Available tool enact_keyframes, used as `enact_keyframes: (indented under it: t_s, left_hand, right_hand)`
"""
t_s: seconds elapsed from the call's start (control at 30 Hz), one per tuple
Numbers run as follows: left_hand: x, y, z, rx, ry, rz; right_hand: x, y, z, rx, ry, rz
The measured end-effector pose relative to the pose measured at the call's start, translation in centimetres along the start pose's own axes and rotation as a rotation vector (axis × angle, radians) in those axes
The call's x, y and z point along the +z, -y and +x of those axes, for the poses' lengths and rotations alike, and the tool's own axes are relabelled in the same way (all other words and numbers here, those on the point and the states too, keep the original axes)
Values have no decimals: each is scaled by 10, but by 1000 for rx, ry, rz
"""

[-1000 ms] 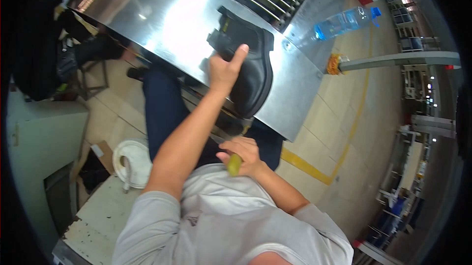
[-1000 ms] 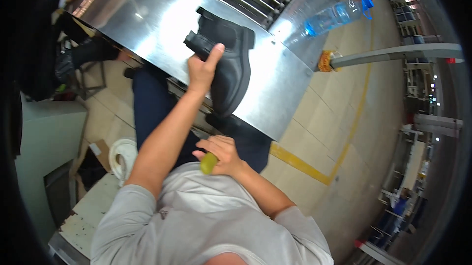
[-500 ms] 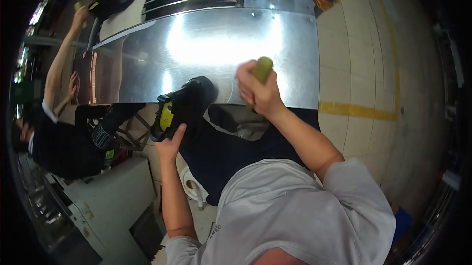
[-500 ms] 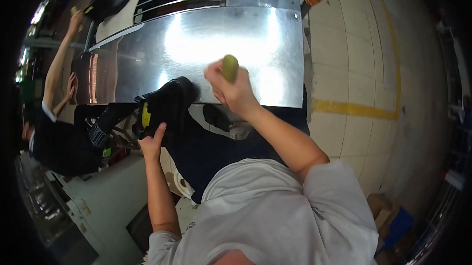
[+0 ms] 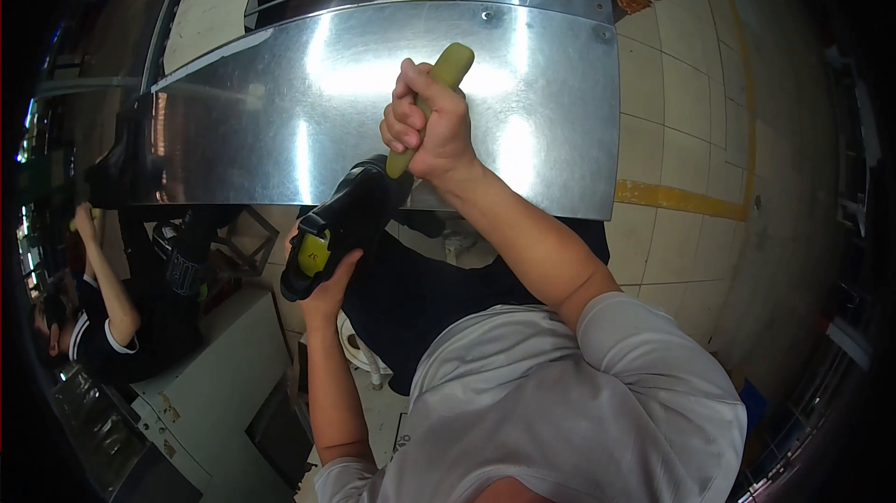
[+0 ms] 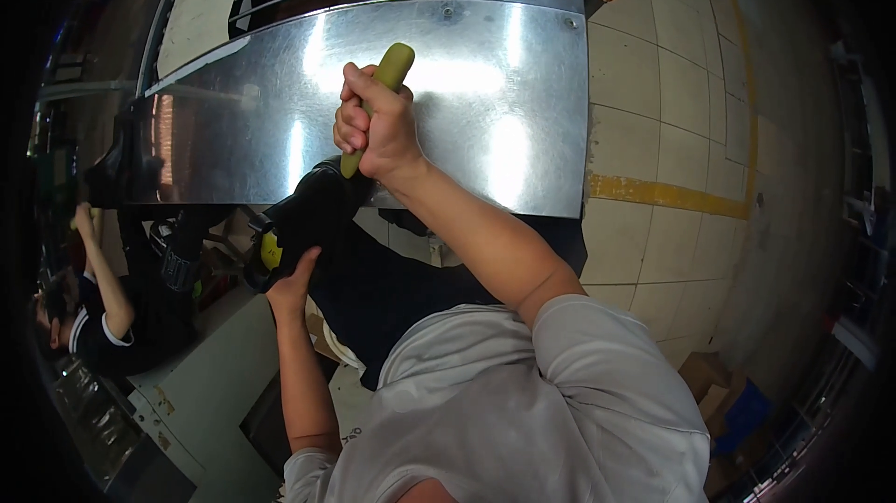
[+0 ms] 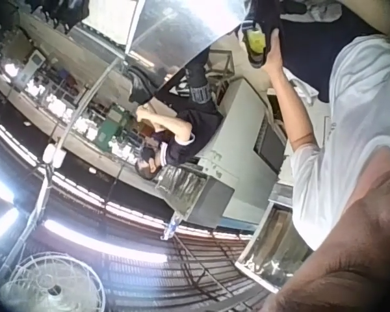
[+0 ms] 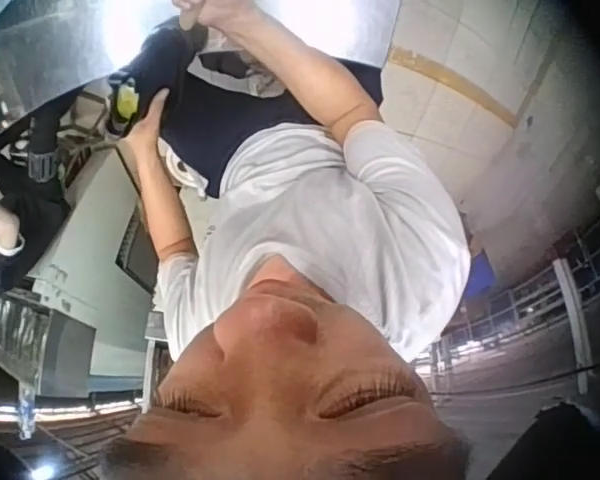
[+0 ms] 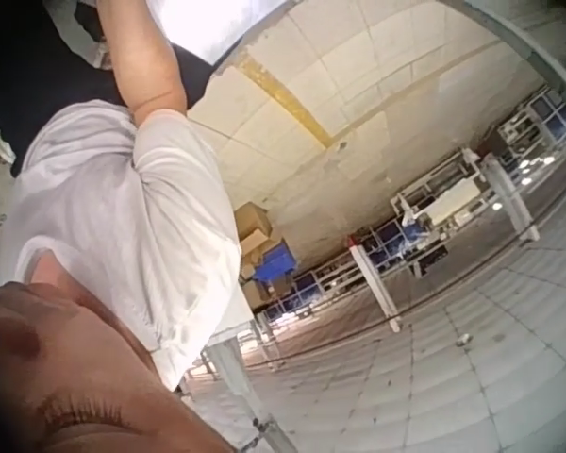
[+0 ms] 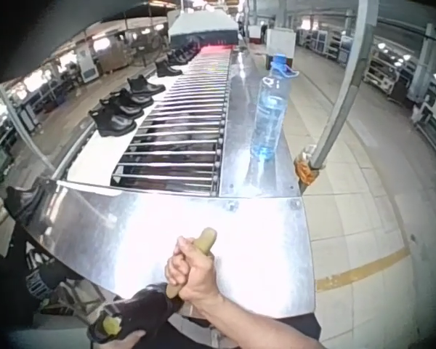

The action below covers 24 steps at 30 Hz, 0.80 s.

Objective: Cleaning and polishing black boots at a factory workstation.

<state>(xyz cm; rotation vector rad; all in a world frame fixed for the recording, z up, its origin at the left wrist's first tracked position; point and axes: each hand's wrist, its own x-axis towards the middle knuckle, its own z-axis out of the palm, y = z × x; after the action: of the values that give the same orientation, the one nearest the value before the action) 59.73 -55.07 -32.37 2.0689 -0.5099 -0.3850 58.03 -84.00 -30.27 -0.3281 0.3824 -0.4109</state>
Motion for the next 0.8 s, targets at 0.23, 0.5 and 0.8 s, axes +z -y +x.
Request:
enact_keyframes:
  t_s: [0.23,0.5,0.8]
  left_hand:
    - [-2,-15,8,21,-5,93]
    - [-4,-94,55,177,115,129]
    - [11,-120,71,494,278,206]
  right_hand:
    - [34,-10,-9,-78,-32,-206]
    - [1,4,1,-82,-69,-241]
    - [-35,101,-46,-185,-7,-100]
